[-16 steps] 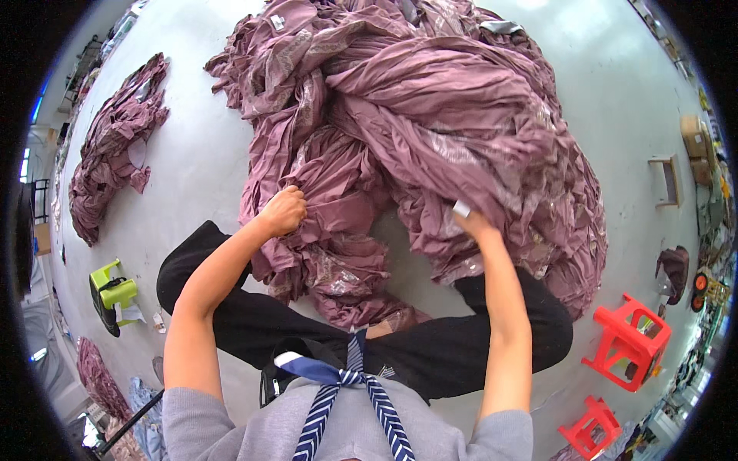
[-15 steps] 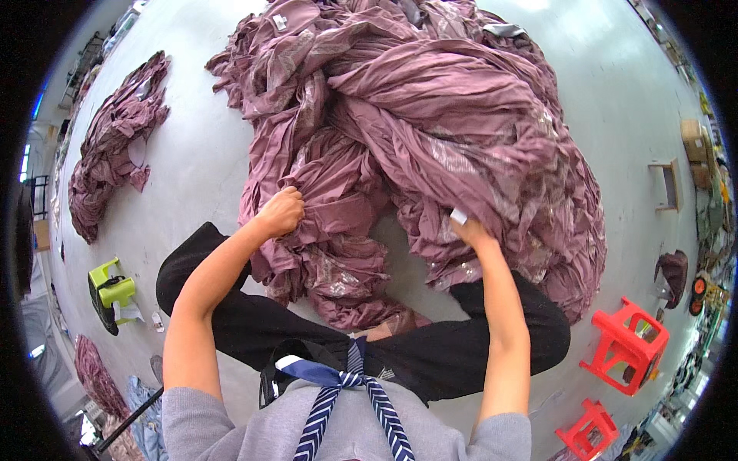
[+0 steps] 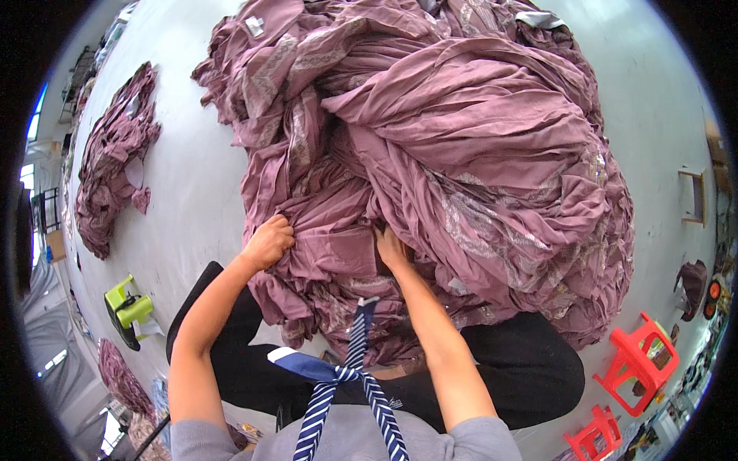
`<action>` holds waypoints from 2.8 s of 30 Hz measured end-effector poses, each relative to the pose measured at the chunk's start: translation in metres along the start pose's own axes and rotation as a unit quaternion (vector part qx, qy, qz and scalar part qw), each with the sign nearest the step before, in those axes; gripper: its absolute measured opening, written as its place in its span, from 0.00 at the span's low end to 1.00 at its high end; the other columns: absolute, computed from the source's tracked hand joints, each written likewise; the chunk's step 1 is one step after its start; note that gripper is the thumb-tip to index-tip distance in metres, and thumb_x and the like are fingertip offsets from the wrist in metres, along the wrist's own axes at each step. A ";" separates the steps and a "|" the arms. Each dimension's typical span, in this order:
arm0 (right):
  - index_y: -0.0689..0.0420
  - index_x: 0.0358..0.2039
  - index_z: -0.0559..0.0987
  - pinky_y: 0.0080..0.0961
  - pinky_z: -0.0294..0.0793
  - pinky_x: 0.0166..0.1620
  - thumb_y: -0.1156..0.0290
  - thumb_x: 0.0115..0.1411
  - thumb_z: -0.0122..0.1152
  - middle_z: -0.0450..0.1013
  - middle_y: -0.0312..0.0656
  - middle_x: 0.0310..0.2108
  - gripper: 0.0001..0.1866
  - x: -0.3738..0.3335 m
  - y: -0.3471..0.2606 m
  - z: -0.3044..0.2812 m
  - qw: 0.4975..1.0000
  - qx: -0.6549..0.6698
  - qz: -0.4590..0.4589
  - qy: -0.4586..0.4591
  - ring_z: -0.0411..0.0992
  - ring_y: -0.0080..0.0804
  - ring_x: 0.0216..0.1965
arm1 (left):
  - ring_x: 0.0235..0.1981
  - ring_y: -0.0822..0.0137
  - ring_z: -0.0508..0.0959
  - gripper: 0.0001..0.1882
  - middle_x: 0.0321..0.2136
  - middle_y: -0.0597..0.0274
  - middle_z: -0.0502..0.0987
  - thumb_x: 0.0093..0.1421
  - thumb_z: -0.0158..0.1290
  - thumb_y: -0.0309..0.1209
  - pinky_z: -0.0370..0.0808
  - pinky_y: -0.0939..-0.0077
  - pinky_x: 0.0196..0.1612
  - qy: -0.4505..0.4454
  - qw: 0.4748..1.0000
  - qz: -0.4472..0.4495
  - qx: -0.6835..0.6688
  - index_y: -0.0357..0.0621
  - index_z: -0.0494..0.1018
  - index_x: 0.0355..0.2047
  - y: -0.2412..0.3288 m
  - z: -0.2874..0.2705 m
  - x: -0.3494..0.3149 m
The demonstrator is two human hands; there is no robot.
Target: The person sits on the floor and repeatedly picks up pieces of dusty pink fabric from a large pile. They locate and remove small white tags or labels from the fabric by hand, then place the fabric back onto the pile. The process is repeated continuously throughout the clip.
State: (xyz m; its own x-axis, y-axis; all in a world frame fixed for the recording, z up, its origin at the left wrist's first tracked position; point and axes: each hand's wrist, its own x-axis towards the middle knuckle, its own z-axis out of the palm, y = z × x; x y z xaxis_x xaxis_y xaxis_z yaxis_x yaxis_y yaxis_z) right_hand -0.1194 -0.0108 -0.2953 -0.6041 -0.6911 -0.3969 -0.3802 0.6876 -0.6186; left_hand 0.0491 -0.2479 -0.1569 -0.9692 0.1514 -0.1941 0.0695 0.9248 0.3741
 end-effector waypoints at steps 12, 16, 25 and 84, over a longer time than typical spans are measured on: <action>0.65 0.43 0.75 0.31 0.71 0.44 0.59 0.59 0.49 0.74 0.45 0.41 0.21 -0.080 -0.032 -0.003 0.819 0.498 0.217 -0.187 0.73 0.33 0.38 | 0.53 0.50 0.65 0.37 0.50 0.46 0.65 0.48 0.59 0.41 0.63 0.62 0.54 0.205 0.865 -0.434 -0.148 0.45 0.59 0.57 0.060 0.024 0.011; 0.62 0.46 0.73 0.31 0.72 0.44 0.57 0.63 0.40 0.74 0.44 0.41 0.22 -0.145 -0.079 -0.011 0.617 0.733 0.252 -0.140 0.73 0.33 0.39 | 0.40 0.58 0.75 0.26 0.40 0.51 0.75 0.51 0.56 0.32 0.70 0.70 0.46 0.177 0.791 -0.435 -0.393 0.38 0.65 0.50 0.086 0.060 -0.014; 0.62 0.48 0.71 0.31 0.70 0.47 0.58 0.64 0.38 0.74 0.43 0.43 0.22 -0.210 -0.085 -0.048 0.592 0.777 0.157 -0.146 0.72 0.32 0.43 | 0.26 0.73 0.76 0.15 0.29 0.63 0.77 0.53 0.48 0.20 0.72 0.81 0.31 0.123 0.735 -0.330 -0.580 0.36 0.72 0.43 0.151 -0.001 -0.023; 0.55 0.30 0.72 0.12 0.52 0.13 0.60 0.62 0.50 0.69 0.34 0.18 0.12 -0.094 -0.129 -0.160 0.855 0.498 0.072 -0.127 0.57 0.14 0.11 | 0.30 0.69 0.79 0.07 0.30 0.64 0.78 0.60 0.48 0.33 0.77 0.74 0.34 0.375 0.385 -0.237 -0.809 0.46 0.72 0.35 0.154 -0.034 0.024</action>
State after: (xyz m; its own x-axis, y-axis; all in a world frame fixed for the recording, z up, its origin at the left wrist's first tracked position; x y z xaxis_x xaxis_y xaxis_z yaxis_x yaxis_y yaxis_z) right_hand -0.1260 0.0010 -0.0701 -0.3750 -0.7278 -0.5741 0.5464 0.3268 -0.7712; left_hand 0.0287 -0.1132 -0.0729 -0.6198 -0.6053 -0.4995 0.1926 -0.7344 0.6508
